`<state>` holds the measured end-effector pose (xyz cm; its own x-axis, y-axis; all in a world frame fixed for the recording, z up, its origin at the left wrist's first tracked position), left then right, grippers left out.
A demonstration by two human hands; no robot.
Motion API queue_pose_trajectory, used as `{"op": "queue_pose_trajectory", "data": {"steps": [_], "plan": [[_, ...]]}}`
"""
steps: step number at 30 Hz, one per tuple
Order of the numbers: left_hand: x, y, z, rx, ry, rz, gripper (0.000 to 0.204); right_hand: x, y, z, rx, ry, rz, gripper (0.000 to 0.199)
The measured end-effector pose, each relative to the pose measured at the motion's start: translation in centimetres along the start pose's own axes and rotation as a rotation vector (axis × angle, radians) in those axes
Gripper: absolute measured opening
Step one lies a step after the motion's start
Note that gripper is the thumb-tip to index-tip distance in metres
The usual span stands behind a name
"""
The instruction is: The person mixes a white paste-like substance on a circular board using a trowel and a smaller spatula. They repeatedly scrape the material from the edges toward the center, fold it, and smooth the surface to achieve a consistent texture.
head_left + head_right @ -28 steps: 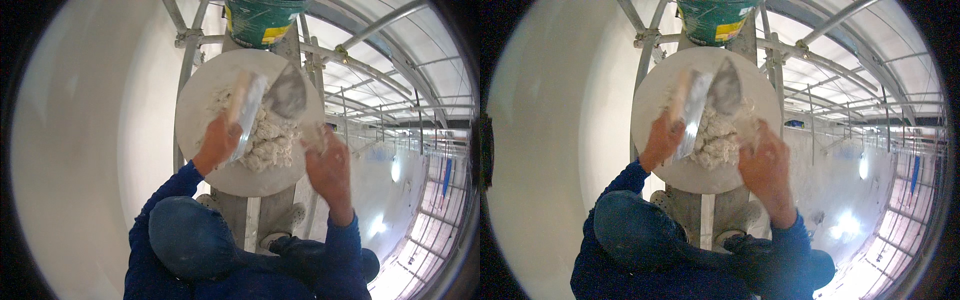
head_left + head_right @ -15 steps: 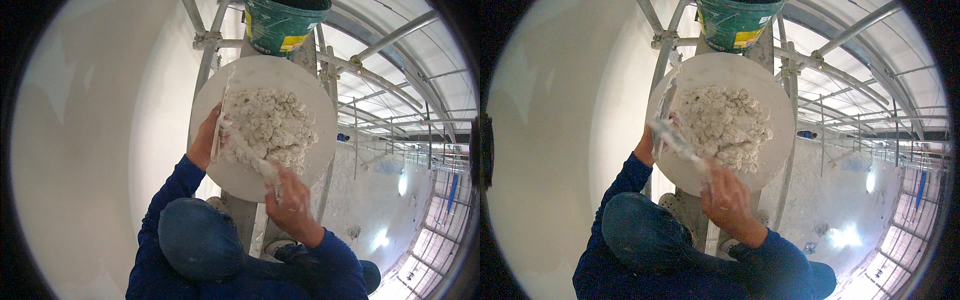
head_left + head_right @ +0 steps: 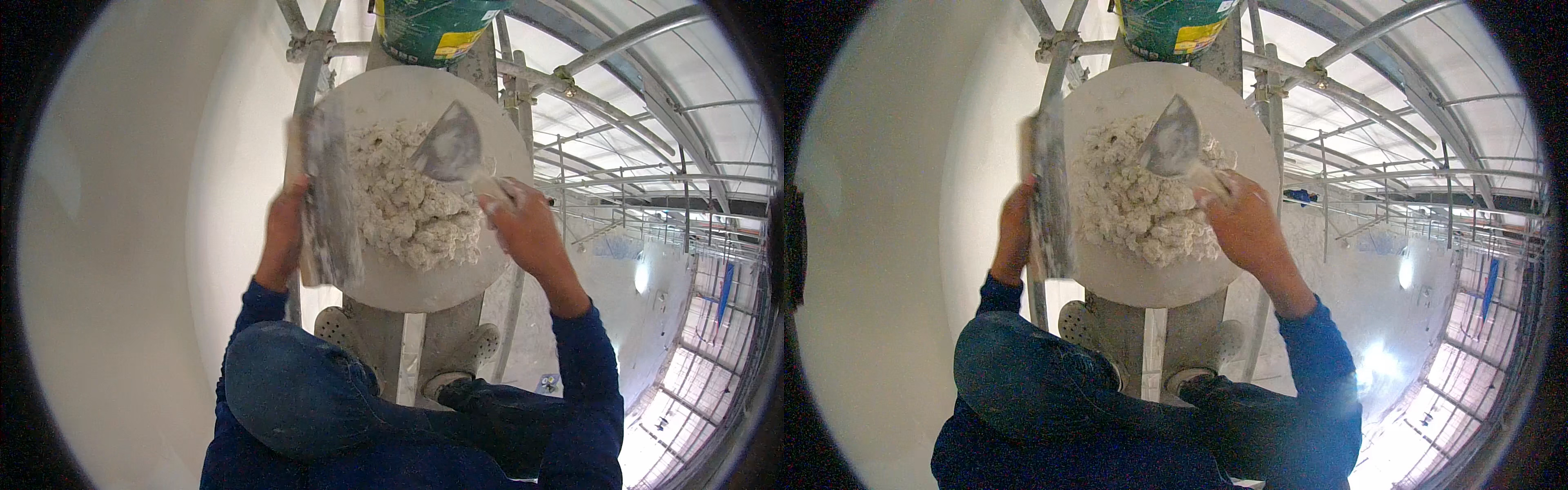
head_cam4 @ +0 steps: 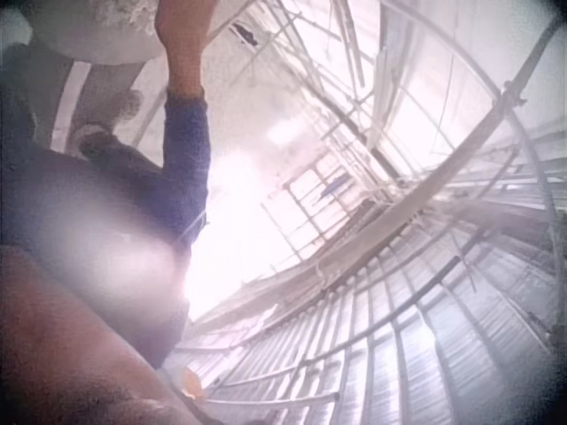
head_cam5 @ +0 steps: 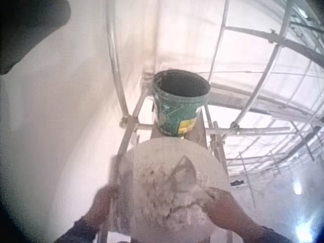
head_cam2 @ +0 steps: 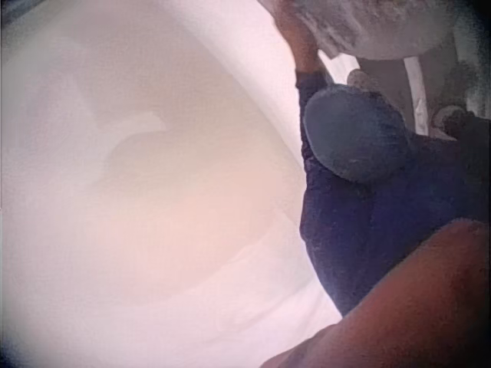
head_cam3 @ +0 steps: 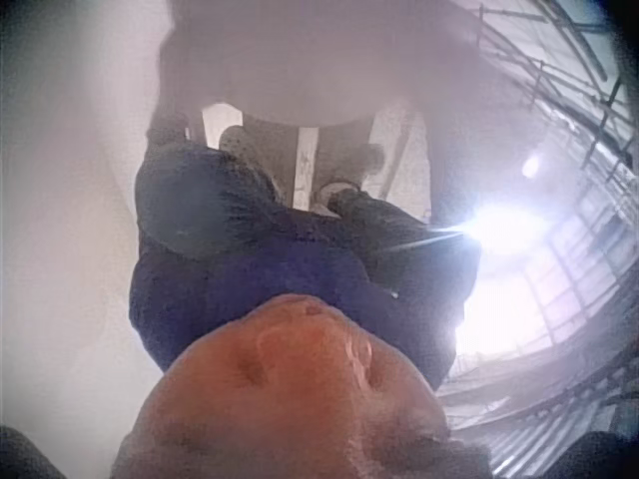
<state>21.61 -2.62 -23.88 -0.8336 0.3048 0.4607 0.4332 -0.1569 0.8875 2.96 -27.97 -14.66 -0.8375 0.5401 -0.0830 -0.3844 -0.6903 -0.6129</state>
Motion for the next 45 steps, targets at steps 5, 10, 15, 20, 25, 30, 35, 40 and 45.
{"op": "queue_pose_trajectory", "data": {"steps": [5,10,15,20,25,30,35,40,45], "plan": [[-2.9,1.8,4.4,-0.183,0.255,-0.319,0.053,3.7,6.4,-2.5,-0.021,-0.326,-0.477,0.034],[-2.8,-0.7,6.9,-0.342,0.260,-0.255,0.055,5.9,7.6,0.0,0.081,-0.114,0.208,0.022],[-3.2,-7.3,10.4,-0.253,0.253,-0.108,0.058,12.8,14.8,1.9,-0.097,-0.418,-0.669,0.021],[-5.7,-11.1,12.0,-0.277,0.184,-0.162,0.062,18.2,24.6,2.1,-0.232,-0.271,-0.780,0.022],[-6.0,-11.0,13.0,-0.082,0.227,-0.098,0.058,22.7,24.1,-0.1,-0.276,-0.363,-0.813,0.032],[-6.3,-8.9,14.2,0.039,0.330,-0.097,0.057,28.9,20.6,-6.0,0.037,-0.608,-0.352,0.055],[-5.4,-7.0,13.7,0.079,0.358,-0.148,0.056,24.4,7.5,-11.6,-0.031,-0.670,-0.329,0.050],[-3.8,-1.9,14.0,-0.262,0.440,-0.233,0.056,12.6,-1.5,-14.6,-0.064,-0.522,-0.075,0.048],[-2.0,1.6,15.5,-0.102,0.552,-0.313,0.057,3.4,-7.9,-18.7,0.071,-0.464,0.116,0.043]]}}
Point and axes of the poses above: each hand's wrist, its own x-axis away from the middle knuckle, its own z-axis out of the back of the hand, y = z × x, the point moved 7 cm from there along -x, towards the middle knuckle, and after that the axes turned 12 degrees about y, right-handed, at the moved point
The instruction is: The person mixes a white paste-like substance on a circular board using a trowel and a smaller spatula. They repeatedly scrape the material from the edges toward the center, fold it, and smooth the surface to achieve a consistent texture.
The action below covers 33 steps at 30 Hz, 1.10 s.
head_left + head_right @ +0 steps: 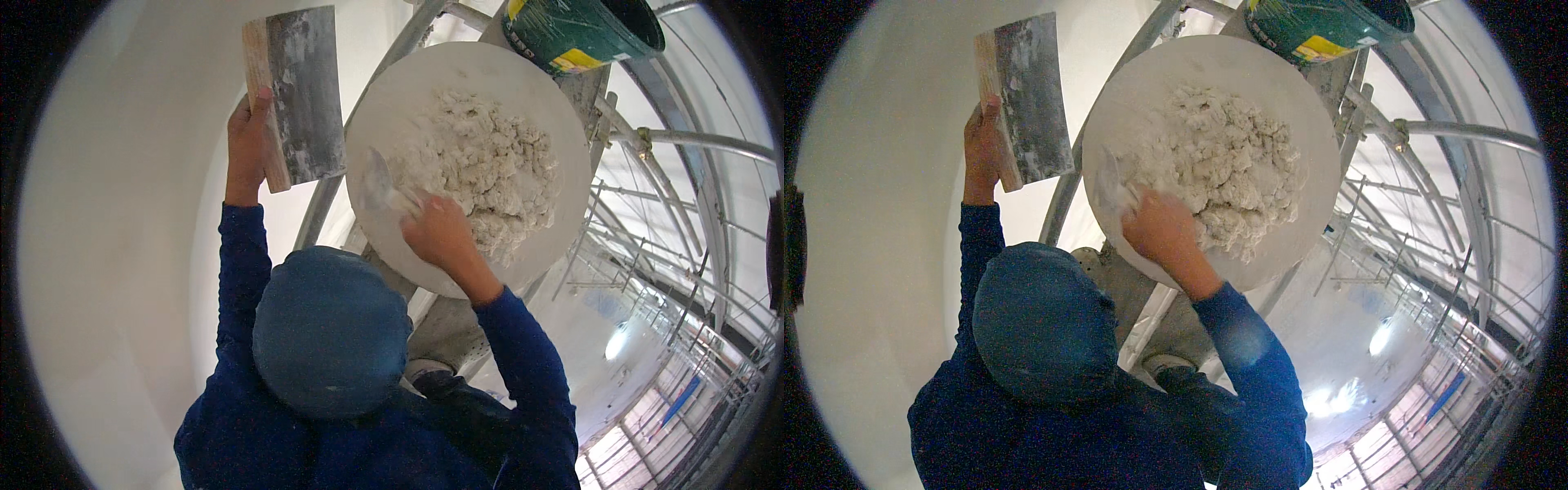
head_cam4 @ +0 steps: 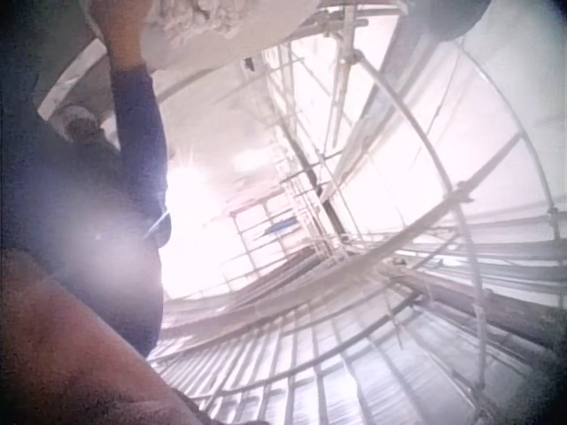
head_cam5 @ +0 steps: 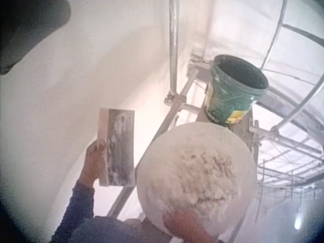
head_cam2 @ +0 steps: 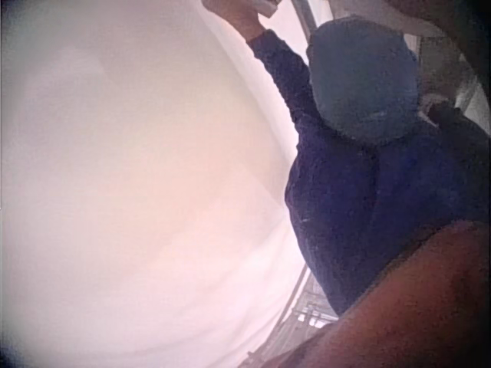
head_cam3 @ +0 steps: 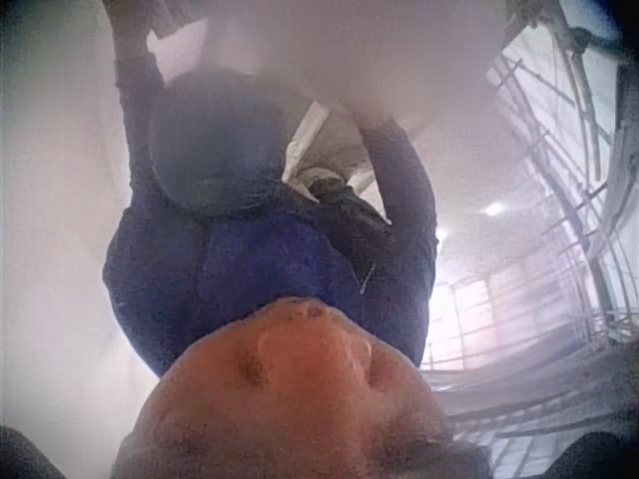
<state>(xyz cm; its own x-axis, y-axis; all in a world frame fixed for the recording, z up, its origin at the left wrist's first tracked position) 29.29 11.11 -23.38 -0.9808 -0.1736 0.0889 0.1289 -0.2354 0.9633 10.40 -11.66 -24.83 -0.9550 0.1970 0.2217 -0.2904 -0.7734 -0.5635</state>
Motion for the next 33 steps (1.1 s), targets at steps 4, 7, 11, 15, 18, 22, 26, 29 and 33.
{"op": "queue_pose_trajectory", "data": {"steps": [4,7,11,15,18,22,26,29,33], "plan": [[1.6,1.2,-0.2,0.097,-0.027,0.033,0.057,-5.8,0.1,-1.1,0.249,-0.011,0.246,0.034],[1.5,0.1,0.4,0.075,-0.036,0.043,0.059,-7.1,2.9,0.6,0.515,-0.126,0.425,0.026],[1.2,-0.5,0.6,0.020,0.010,0.059,0.059,-4.7,2.8,6.0,0.448,-0.132,0.165,0.028],[1.3,-1.3,0.1,0.112,-0.018,0.097,0.062,-4.8,1.9,10.2,0.012,-0.139,-0.032,0.028],[0.6,-1.8,0.4,0.053,0.006,0.087,0.063,-6.8,2.6,13.9,-0.014,-0.058,0.017,0.033],[0.0,-2.3,0.3,0.092,-0.009,0.078,0.063,-12.0,5.0,18.1,0.530,0.374,0.139,0.039],[0.0,-3.6,0.4,0.023,0.016,0.161,0.063,-19.1,9.3,16.1,0.743,0.371,-0.029,0.028],[0.3,-2.6,0.2,0.014,0.024,0.117,0.061,-21.8,7.8,12.6,0.670,0.320,0.121,0.027],[0.2,-3.0,0.9,0.070,0.032,0.118,0.059,-21.3,0.6,3.4,0.644,0.237,0.417,0.026]]}}
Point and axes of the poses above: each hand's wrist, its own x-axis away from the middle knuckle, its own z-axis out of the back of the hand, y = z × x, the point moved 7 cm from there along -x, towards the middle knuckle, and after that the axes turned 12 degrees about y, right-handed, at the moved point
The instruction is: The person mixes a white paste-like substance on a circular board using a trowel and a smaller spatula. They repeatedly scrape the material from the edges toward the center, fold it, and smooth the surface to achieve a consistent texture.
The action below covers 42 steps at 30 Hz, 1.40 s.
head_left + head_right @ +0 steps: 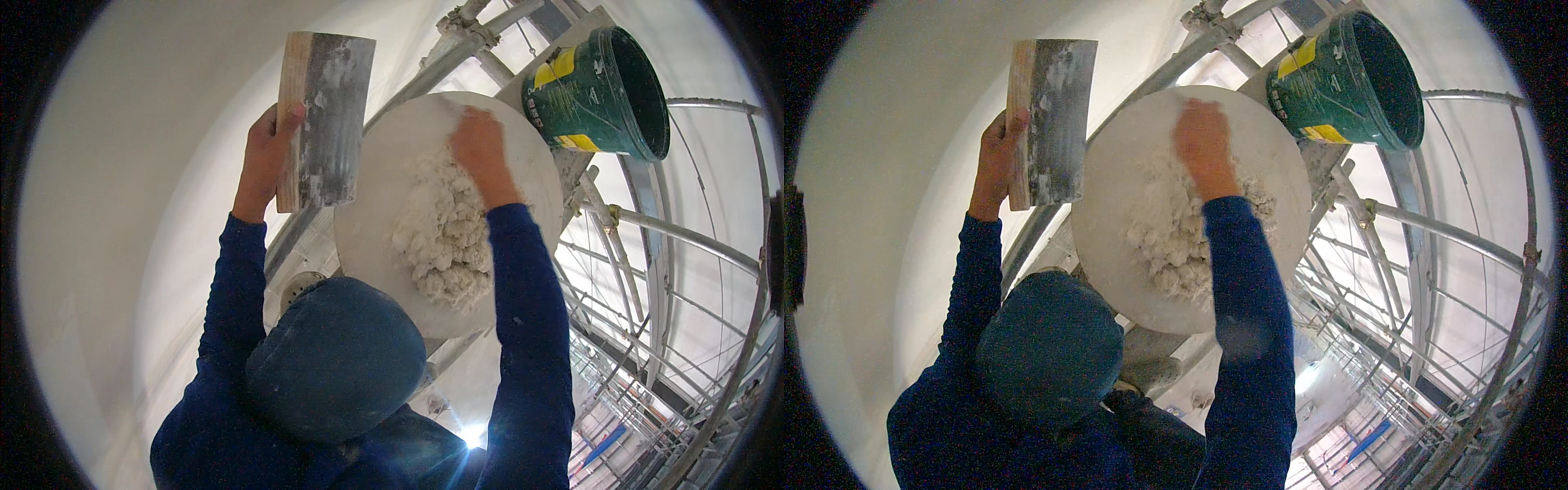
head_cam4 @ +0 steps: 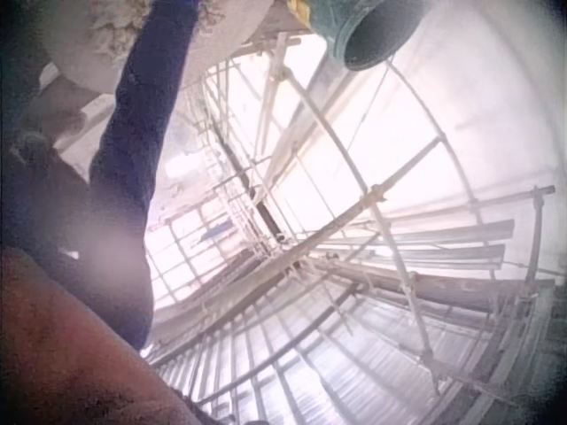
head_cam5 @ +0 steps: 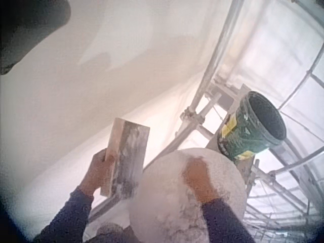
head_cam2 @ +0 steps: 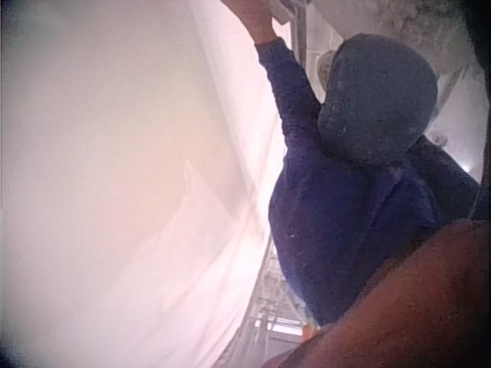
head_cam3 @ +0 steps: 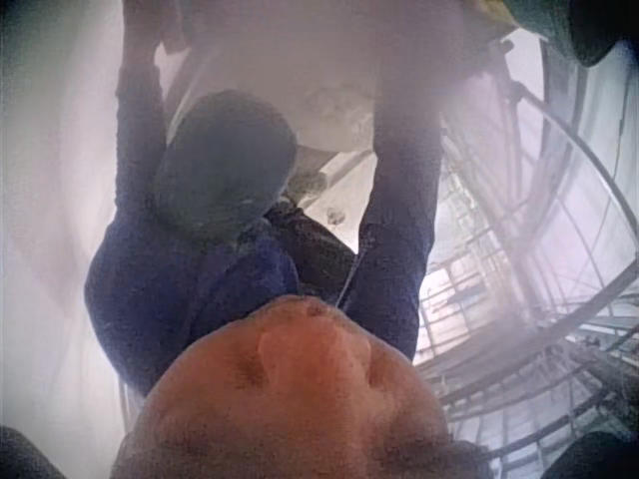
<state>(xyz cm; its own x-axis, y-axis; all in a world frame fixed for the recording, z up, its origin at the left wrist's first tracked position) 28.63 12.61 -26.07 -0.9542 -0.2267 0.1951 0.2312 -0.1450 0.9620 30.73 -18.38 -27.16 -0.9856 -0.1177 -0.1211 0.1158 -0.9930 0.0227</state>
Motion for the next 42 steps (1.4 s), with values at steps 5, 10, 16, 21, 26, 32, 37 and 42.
{"op": "queue_pose_trajectory", "data": {"steps": [5,10,16,21,26,32,37,42], "plan": [[-0.5,0.0,0.6,-0.042,0.024,-0.065,0.054,6.3,-8.6,4.4,-0.149,-0.109,0.213,0.025],[0.1,0.6,0.4,-0.030,0.050,0.015,0.055,12.4,-3.8,6.4,-0.128,-0.297,0.399,0.048],[0.0,-0.8,0.4,-0.062,0.013,0.008,0.061,9.8,-1.0,10.4,-0.165,-0.202,0.315,0.049],[0.6,0.0,-2.0,0.004,-0.057,-0.003,0.059,3.6,6.9,7.3,0.009,-0.088,0.125,0.049],[0.8,-0.9,-2.2,-0.100,-0.078,-0.032,0.056,6.0,5.4,3.3,0.061,-0.183,0.104,0.049],[1.4,-2.7,-7.2,-0.371,-0.257,-0.118,0.054,11.2,7.1,9.8,-0.166,-0.164,-0.104,0.048],[-0.6,-2.4,-11.0,-0.489,-0.430,-0.260,0.055,20.3,13.4,13.6,-0.632,0.039,-0.534,0.043],[-2.1,-2.1,-15.5,-0.493,-0.441,-0.338,0.056,35.8,16.3,10.5,-1.377,0.097,-1.125,0.049]]}}
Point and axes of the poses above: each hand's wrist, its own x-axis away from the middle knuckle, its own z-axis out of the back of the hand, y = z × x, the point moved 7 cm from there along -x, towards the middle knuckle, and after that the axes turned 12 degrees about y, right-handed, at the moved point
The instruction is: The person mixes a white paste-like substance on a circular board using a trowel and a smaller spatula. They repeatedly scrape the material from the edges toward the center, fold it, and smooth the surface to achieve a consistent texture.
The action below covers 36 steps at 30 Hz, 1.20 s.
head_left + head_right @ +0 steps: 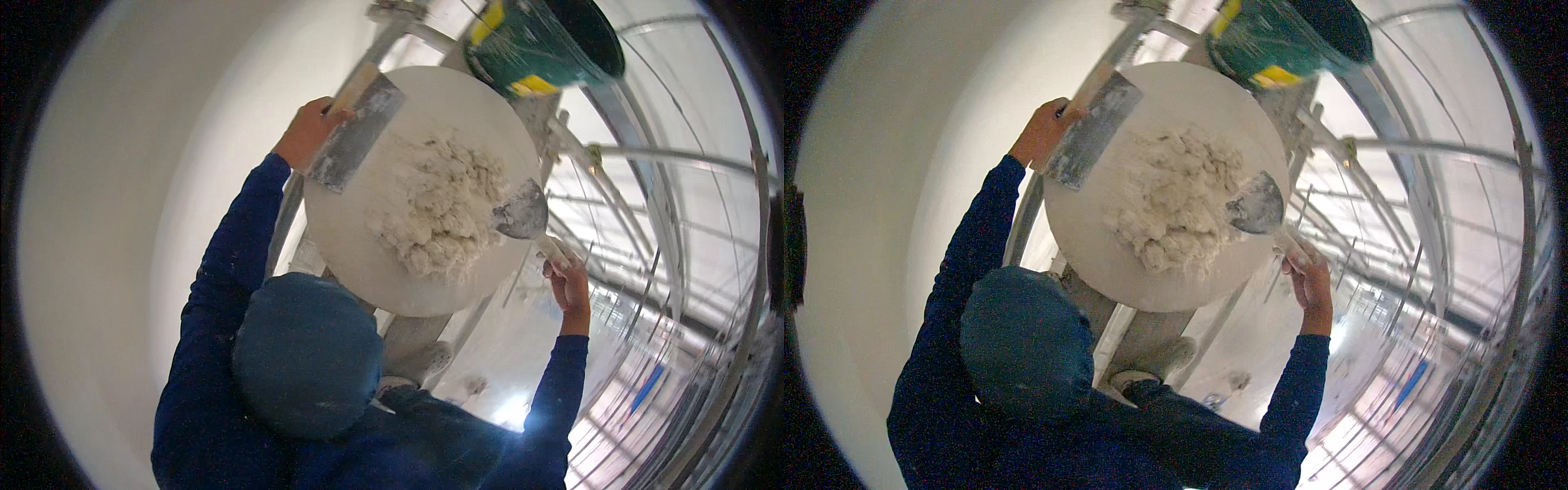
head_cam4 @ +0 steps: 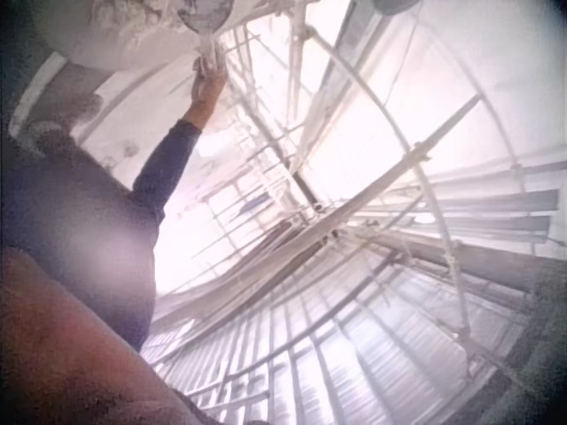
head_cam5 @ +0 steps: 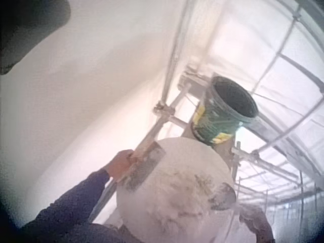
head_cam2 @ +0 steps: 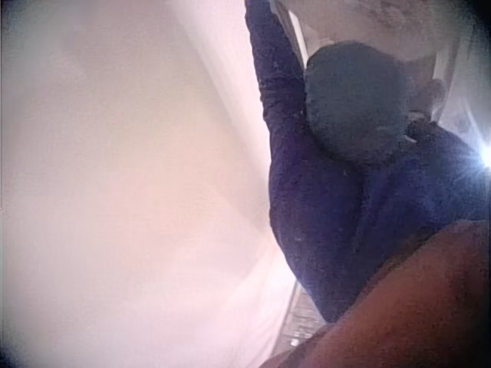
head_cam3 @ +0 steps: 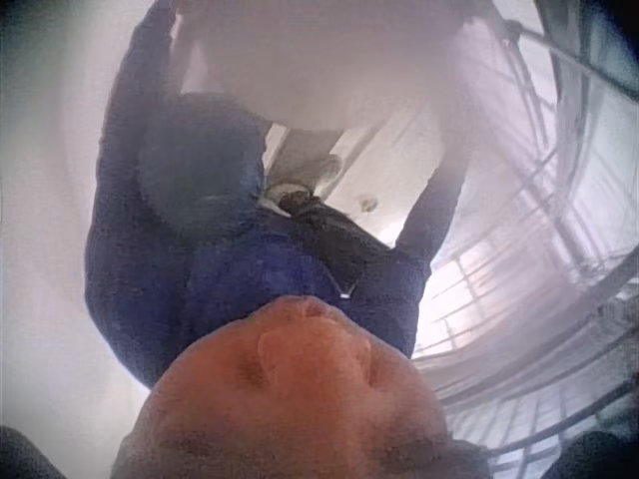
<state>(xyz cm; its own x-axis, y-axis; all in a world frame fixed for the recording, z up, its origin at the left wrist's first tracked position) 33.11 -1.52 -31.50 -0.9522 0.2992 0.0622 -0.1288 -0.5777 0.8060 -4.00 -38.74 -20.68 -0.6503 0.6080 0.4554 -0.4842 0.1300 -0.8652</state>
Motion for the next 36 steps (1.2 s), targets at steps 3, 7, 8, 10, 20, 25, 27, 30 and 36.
{"op": "queue_pose_trajectory", "data": {"steps": [3,7,8,10,20,25,27,30,36], "plan": [[-1.1,-0.1,-1.7,-0.120,0.075,-0.121,0.054,2.7,8.1,5.4,-0.330,0.045,-0.155,0.047],[-1.4,-0.2,-3.2,-0.158,0.049,-0.095,0.049,6.1,19.5,9.5,-0.463,0.221,-0.455,0.041],[-1.2,-0.1,-3.5,-0.138,0.055,-0.054,0.048,7.2,21.1,9.6,-0.430,0.239,-0.452,0.042],[-1.7,-0.9,-2.8,-0.225,0.081,-0.142,0.047,7.7,23.4,7.4,-0.360,0.246,-0.437,0.043],[-6.1,14.2,0.5,0.036,-0.017,-0.497,0.040,7.5,31.2,3.5,-0.489,0.676,-0.430,0.050],[-11.3,28.0,-4.0,0.217,-0.371,-0.247,0.075,5.9,30.1,1.8,-0.718,0.830,-0.439,0.052],[-14.1,30.1,-7.4,0.348,-0.380,-0.104,0.100,6.2,30.0,1.8,-0.744,0.847,-0.433,0.054],[-15.2,31.5,-10.8,0.459,-0.364,0.052,0.104,6.0,30.1,1.9,-0.722,0.916,-0.502,0.058],[-17.7,31.6,-18.0,0.843,-0.320,0.224,0.073,9.1,35.3,12.6,0.151,1.118,-0.207,0.040]]}}
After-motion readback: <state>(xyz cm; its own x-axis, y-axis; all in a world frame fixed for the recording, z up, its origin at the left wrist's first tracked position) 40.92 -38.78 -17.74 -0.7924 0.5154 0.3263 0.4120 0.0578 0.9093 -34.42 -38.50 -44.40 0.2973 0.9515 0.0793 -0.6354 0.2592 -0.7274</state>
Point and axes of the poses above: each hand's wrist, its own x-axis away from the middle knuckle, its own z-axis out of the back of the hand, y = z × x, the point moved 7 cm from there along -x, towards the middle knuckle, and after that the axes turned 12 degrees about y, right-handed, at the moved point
